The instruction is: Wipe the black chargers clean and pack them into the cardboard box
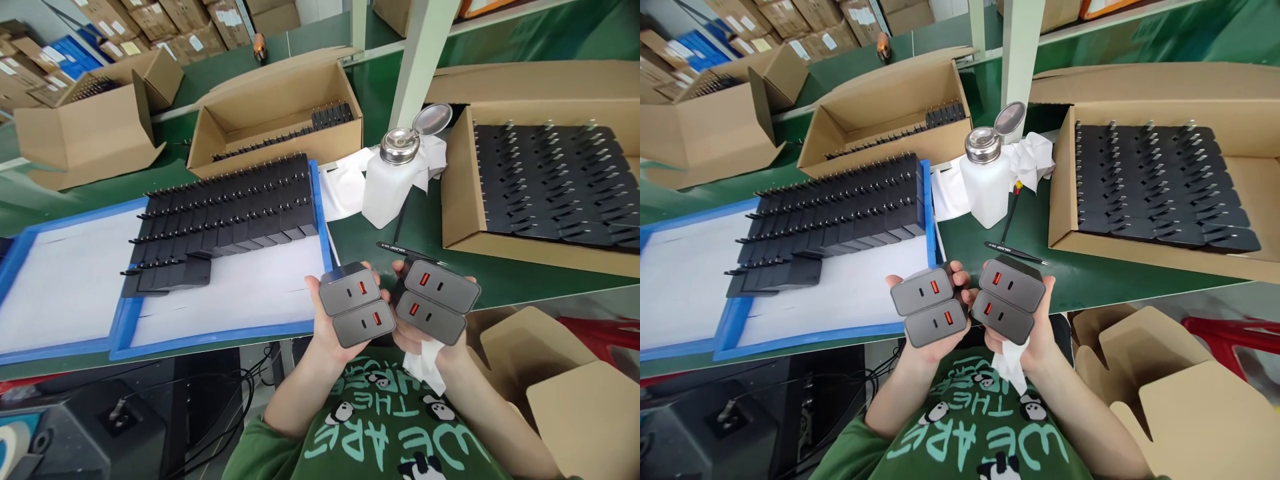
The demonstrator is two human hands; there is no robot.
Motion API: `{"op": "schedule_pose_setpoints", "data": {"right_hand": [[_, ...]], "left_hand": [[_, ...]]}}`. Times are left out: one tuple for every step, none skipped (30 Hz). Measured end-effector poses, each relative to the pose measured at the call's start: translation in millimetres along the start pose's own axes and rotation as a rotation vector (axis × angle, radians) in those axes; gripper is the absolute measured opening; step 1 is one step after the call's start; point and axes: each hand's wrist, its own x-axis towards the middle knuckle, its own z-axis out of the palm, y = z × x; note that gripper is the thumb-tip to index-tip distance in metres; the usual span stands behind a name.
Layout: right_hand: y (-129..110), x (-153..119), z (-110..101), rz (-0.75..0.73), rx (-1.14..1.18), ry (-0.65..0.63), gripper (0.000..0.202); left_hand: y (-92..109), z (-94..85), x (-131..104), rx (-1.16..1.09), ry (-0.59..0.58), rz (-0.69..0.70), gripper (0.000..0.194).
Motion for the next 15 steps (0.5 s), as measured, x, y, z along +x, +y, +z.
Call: {"op": "schedule_pose_setpoints", "data": {"right_hand": [[-5, -2, -6, -0.062, -0.066, 0.039, 0.099], [-11, -4, -12, -0.137, -0.141, 0.084, 0.096], [-19, -8, -20, -0.221, -0.234, 0.135, 0.091], [-26, -12, -27, -0.293, -0.355, 0.182, 0.083], [-33, -15, -34, -0.337, -0.500, 0.202, 0.074], [-39, -18, -39, -0.361, -0.697, 0.211, 0.067], [-43, -20, -43, -0.383, -0.933, 0.226, 0.063], [-44, -20, -45, -0.397, -1.180, 0.250, 0.061], [-44, -20, -46, -0.404, -1.403, 0.276, 0.062], [-41, -18, -45, -0.414, -1.587, 0.303, 0.062], [-39, -16, -44, -0.429, -1.719, 0.322, 0.063], [-37, -15, -44, -0.428, -1.802, 0.323, 0.064], [-36, -16, -44, -0.401, -1.838, 0.294, 0.068], [-38, -18, -44, -0.366, -1.827, 0.265, 0.075], [-42, -22, -45, -0.337, -1.775, 0.255, 0.082]], "left_hand": [[0, -0.9, 0, -0.022, -0.010, -0.004, 0.089], [1, -1.6, 0, -0.051, -0.018, -0.011, 0.089], [2, -2.0, 0, -0.083, -0.025, -0.017, 0.088], [2, -2.3, -1, -0.113, -0.032, -0.021, 0.087], [3, -2.5, -1, -0.139, -0.037, -0.021, 0.086], [4, -2.5, -1, -0.161, -0.042, -0.019, 0.085], [4, -2.5, -1, -0.177, -0.047, -0.017, 0.084], [5, -2.5, -1, -0.190, -0.054, -0.015, 0.083], [5, -2.5, -1, -0.200, -0.064, -0.017, 0.083], [5, -2.6, -1, -0.207, -0.076, -0.018, 0.082], [6, -2.7, -1, -0.210, -0.088, -0.016, 0.082], [6, -2.8, -1, -0.208, -0.098, -0.005, 0.081], [7, -3.0, -1, -0.202, -0.102, 0.016, 0.080], [8, -3.2, -2, -0.192, -0.098, 0.045, 0.079], [8, -3.5, -3, -0.177, -0.084, 0.082, 0.078]]}}
